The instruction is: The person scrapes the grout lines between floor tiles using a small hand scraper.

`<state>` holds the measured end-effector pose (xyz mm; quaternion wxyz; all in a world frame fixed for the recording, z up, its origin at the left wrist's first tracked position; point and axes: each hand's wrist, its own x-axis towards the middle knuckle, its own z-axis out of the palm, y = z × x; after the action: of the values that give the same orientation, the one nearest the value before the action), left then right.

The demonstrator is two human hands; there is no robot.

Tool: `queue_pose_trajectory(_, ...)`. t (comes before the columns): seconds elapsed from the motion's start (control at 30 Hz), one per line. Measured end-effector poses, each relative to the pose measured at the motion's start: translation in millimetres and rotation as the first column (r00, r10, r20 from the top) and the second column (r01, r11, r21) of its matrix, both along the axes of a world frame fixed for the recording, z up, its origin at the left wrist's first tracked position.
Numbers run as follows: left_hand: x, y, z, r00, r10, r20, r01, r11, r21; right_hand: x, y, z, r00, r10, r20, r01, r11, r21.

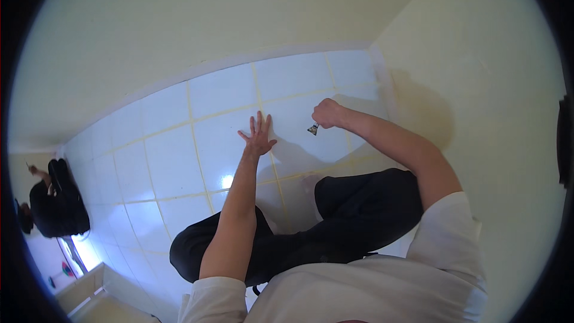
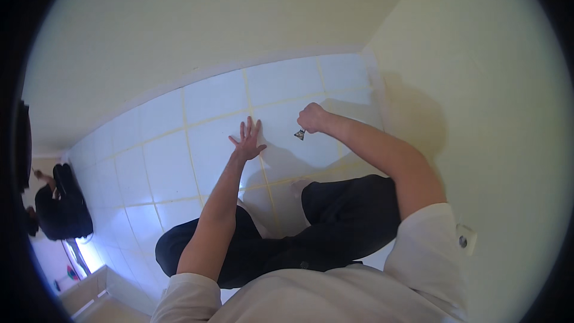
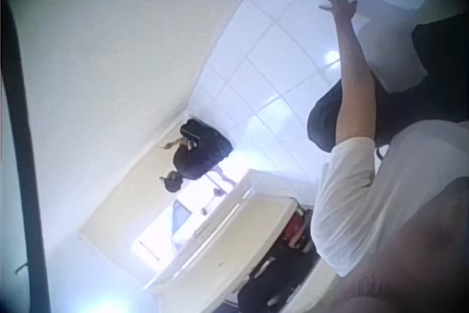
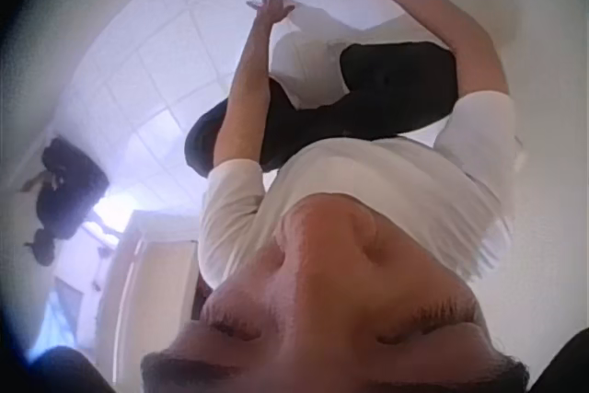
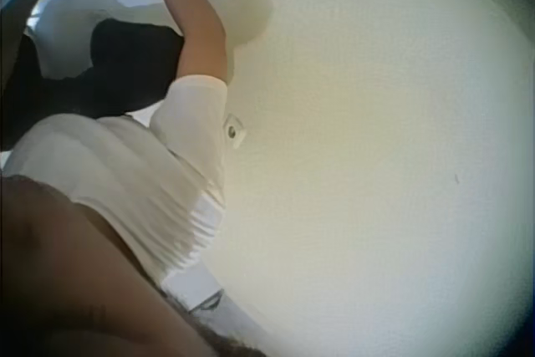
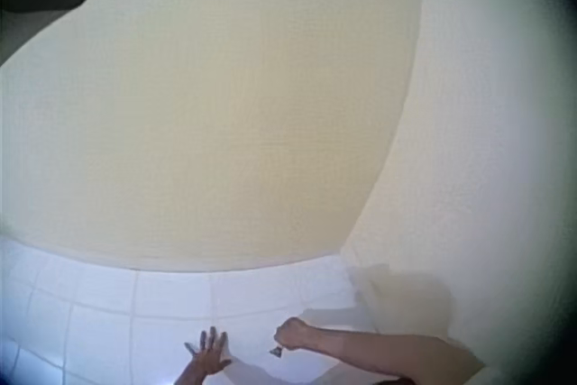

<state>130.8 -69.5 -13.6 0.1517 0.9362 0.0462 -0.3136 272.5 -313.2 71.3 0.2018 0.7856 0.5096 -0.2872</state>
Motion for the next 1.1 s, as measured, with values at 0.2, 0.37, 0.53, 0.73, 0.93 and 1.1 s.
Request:
queue_pose_trajectory(0.2,-3,18,-16,0.989,-0.017,-0.144,0.008,0.998,-0.060,-28,-72,23,0.995,-0.102,0.004,0.102,0.991,-0.087)
queue_pose_trajectory(0.37,1,36,-11,0.978,-0.149,-0.144,0.148,0.989,-0.021,-9,-103,16,0.931,-0.352,0.097,0.365,0.912,-0.186)
queue_pose_trajectory(0.53,6,78,-18,0.930,-0.356,0.094,0.355,0.934,0.029,17,-116,-7,0.838,-0.493,0.235,0.518,0.853,-0.061)
queue_pose_trajectory(0.73,-13,103,-36,0.880,-0.369,0.300,0.390,0.921,-0.011,-11,-126,20,0.610,-0.731,0.306,0.690,0.680,0.249)
queue_pose_trajectory(0.93,-46,84,24,0.924,-0.376,-0.075,0.383,0.909,0.166,-108,-149,96,0.520,-0.772,0.366,0.726,0.625,0.287)
queue_pose_trajectory(1.1,-19,81,110,0.926,-0.361,0.112,0.335,0.921,0.200,-144,-163,166,0.567,-0.676,0.470,0.636,0.722,0.271)
